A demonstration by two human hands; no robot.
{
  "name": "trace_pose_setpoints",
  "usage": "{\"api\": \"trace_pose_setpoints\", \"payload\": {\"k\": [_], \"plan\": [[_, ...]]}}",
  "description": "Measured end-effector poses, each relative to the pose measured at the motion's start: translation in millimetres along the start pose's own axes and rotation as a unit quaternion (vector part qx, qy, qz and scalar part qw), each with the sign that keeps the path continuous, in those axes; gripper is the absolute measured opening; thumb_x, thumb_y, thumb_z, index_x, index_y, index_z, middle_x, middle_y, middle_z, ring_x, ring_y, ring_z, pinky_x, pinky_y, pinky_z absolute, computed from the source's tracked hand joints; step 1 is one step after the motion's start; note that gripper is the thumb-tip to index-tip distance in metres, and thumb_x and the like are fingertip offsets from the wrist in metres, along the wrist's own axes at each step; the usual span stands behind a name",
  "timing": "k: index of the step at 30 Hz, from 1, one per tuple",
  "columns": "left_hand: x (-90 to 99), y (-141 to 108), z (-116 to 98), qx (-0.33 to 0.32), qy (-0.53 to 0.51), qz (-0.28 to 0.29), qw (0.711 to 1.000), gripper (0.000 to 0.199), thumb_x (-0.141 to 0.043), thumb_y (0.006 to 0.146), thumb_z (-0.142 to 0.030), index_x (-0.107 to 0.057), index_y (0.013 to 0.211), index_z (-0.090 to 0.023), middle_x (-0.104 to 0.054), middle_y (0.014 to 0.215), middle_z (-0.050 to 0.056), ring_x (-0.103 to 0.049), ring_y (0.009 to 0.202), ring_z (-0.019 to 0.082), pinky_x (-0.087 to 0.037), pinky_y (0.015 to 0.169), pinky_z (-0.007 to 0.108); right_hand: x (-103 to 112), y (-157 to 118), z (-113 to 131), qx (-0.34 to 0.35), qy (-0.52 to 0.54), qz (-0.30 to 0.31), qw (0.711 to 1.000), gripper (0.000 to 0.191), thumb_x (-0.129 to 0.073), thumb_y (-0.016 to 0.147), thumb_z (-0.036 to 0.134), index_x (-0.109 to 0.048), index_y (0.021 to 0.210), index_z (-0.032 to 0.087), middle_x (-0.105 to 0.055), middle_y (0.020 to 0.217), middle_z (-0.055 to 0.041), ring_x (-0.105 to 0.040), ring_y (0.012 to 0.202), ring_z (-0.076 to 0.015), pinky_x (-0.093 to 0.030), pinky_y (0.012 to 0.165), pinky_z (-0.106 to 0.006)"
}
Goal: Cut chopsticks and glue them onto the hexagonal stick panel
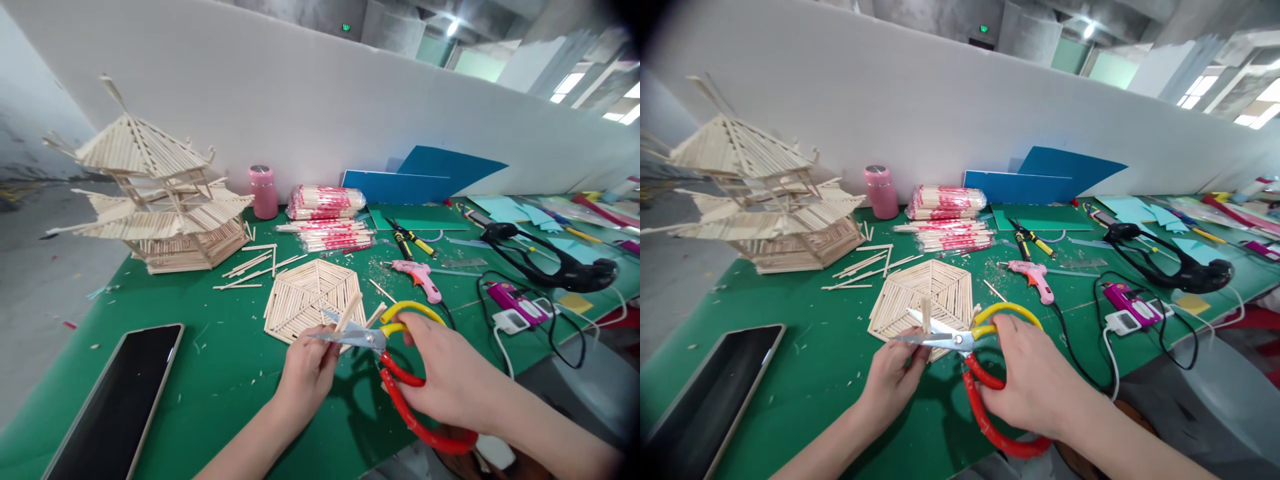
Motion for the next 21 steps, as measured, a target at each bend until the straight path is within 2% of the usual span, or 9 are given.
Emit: {"api": "trace_pose_setpoints", "payload": {"k": [6,9,14,21], "plan": [[0.9,0.4,1.1,0.015,-0.002,0.001,1.0,0.022,-0.042,0.075,-0.01,-0.047,0.055,-0.018,-0.06,0.058,0.003,-0.059,0.059,0.015,-0.045,0.05,0.022,3.8,-2.2,-0.1,0.004,-0.008,0.014,1.0,0.036,-0.055,0.063,0.031,-0.044,0.096,0.019,-0.055,0.084,-0.0057,-0.052,0.077,-0.021,-0.041,0.065,-0.033],[-0.2,0.1,1.3,0.012,-0.006,0.008,1.0,0.024,-0.04,0.076,-0.011,-0.047,0.055,-0.018,-0.058,0.056,0.002,-0.057,0.055,0.013,-0.044,0.049,0.021,3.4,-3.6,-0.8,0.005,-0.038,0.033,0.999,0.04,-0.053,0.065,0.036,-0.044,0.099,0.018,-0.056,0.085,-0.0065,-0.053,0.075,-0.0227,-0.041,0.063,-0.035],[-2.2,-0.5,2.0,-0.002,-0.016,0.021,1.0,0.023,-0.039,0.077,-0.011,-0.049,0.058,-0.017,-0.057,0.054,0.002,-0.055,0.052,0.012,-0.044,0.049,0.021,-0.6,-4.7,-1.0,0.017,-0.039,0.048,0.998,0.044,-0.05,0.067,0.035,-0.04,0.105,0.015,-0.056,0.091,-0.0094,-0.053,0.081,-0.0248,-0.042,0.066,-0.036],[-1.2,1.6,0.8,-0.007,-0.022,0.027,0.999,0.025,-0.038,0.078,-0.012,-0.049,0.057,-0.018,-0.059,0.056,0.002,-0.056,0.054,0.013,-0.045,0.049,0.022,0.2,-2.5,-0.4,0.005,-0.032,0.061,0.998,0.033,-0.053,0.064,0.033,-0.045,0.092,0.017,-0.058,0.074,-0.0052,-0.054,0.065,-0.021,-0.038,0.054,-0.03]]}}
Point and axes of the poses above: each hand's wrist, its own y-axis towards the middle knuckle, its own x-axis out of the back of the hand, z = x × y, the point moved 2 cm from there along y, towards the middle knuckle
